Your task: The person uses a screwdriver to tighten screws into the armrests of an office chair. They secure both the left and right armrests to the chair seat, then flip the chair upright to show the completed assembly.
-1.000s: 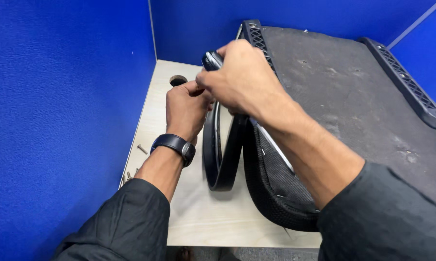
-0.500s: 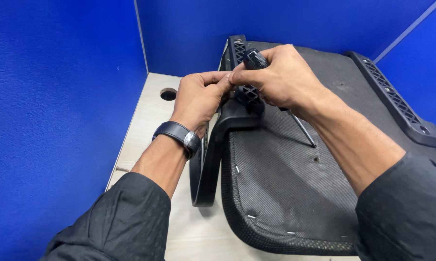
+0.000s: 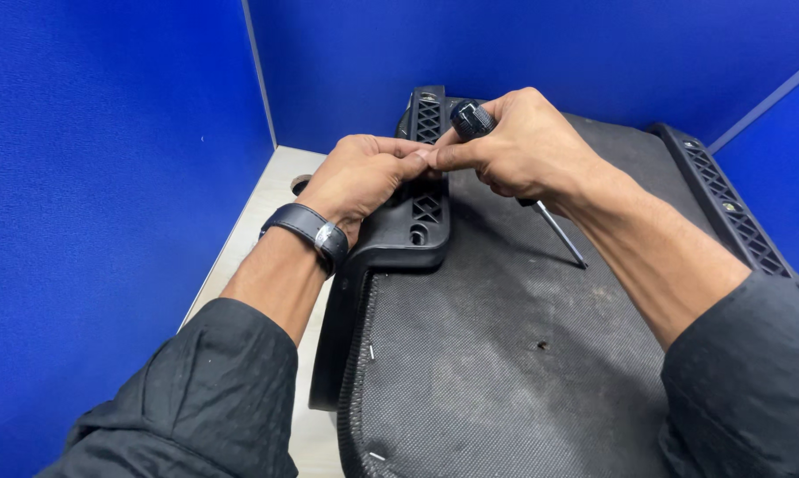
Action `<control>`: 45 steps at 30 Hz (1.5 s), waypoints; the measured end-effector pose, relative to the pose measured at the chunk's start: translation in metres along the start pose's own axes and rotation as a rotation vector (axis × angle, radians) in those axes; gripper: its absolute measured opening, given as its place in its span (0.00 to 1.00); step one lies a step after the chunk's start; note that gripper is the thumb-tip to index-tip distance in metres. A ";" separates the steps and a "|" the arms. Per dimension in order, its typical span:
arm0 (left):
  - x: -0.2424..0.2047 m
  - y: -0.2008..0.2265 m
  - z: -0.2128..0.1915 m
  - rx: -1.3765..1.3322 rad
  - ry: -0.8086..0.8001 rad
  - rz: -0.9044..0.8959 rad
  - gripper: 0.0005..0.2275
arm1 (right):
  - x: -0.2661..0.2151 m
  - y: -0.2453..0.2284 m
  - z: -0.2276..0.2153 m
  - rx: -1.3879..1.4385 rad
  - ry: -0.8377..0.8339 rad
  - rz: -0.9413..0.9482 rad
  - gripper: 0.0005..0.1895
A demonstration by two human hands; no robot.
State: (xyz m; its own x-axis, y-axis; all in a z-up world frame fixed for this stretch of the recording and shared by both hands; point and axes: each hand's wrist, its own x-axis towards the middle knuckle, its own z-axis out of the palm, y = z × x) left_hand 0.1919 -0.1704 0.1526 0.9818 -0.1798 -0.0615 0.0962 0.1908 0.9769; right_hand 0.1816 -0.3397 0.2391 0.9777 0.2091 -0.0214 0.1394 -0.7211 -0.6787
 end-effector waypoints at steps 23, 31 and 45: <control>0.015 -0.005 -0.007 0.244 -0.069 -0.325 0.25 | 0.054 0.025 -0.010 0.248 -0.031 0.225 0.10; 0.026 -0.013 -0.018 0.053 -0.135 -0.326 0.22 | 0.072 0.023 -0.005 0.227 -0.015 0.302 0.10; 0.033 -0.026 -0.017 0.054 -0.226 -0.204 0.27 | 0.089 0.030 0.005 0.148 -0.040 0.301 0.07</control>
State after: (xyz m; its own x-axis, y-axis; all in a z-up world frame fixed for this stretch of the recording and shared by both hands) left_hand 0.2251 -0.1647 0.1217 0.8810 -0.4207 -0.2166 0.2731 0.0782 0.9588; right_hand 0.2721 -0.3399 0.2131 0.9643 0.0292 -0.2633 -0.1816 -0.6510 -0.7371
